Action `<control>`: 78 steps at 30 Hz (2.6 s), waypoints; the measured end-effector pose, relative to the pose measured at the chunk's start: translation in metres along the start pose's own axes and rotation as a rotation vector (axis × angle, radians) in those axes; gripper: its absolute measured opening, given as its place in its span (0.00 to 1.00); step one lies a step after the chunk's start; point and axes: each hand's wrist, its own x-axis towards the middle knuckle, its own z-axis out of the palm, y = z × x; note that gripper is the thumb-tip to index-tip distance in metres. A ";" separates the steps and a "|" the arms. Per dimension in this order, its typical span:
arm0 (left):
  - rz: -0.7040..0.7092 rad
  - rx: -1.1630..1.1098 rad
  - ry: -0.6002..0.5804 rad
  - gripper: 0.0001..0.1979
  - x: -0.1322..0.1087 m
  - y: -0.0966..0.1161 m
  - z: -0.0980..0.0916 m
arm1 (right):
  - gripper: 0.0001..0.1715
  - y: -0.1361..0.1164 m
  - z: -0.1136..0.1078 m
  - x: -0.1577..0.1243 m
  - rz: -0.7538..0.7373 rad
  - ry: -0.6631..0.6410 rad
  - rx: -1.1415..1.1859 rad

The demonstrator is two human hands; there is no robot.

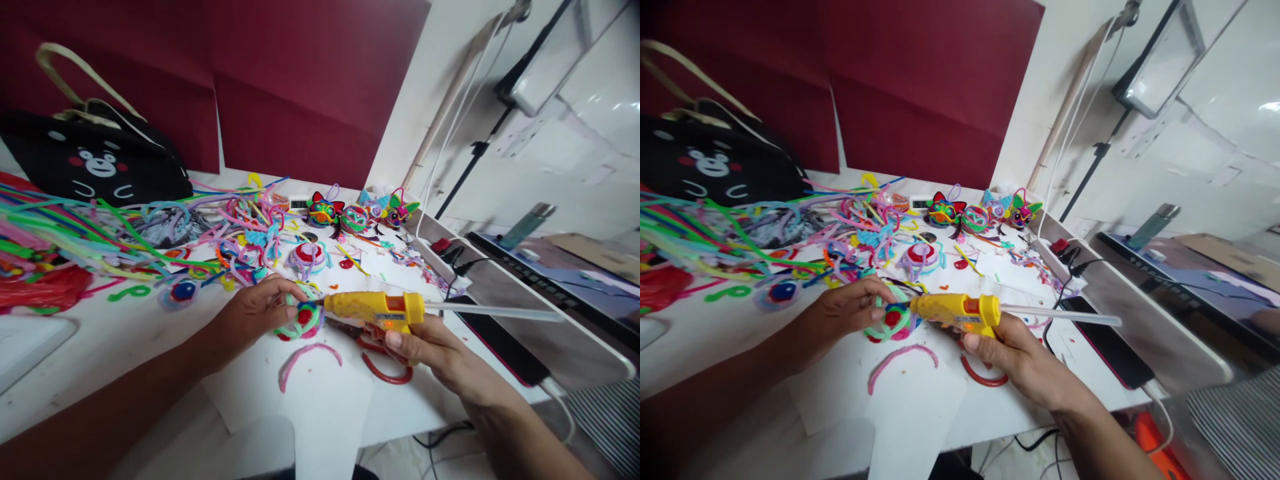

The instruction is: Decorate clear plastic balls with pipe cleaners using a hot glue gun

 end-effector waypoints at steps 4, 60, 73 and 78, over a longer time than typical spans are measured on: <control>0.006 0.011 -0.007 0.12 0.000 0.000 0.000 | 0.18 -0.003 0.002 0.001 -0.014 -0.028 0.020; -0.053 -0.150 0.042 0.08 0.000 0.008 0.003 | 0.14 0.047 -0.040 -0.017 -0.226 0.435 -0.488; -0.052 -0.129 0.049 0.08 -0.002 0.011 0.004 | 0.22 0.071 -0.037 -0.007 -0.256 0.321 -1.012; -0.042 -0.105 0.045 0.09 -0.002 0.007 0.003 | 0.28 0.055 -0.031 -0.016 -0.289 0.190 -1.096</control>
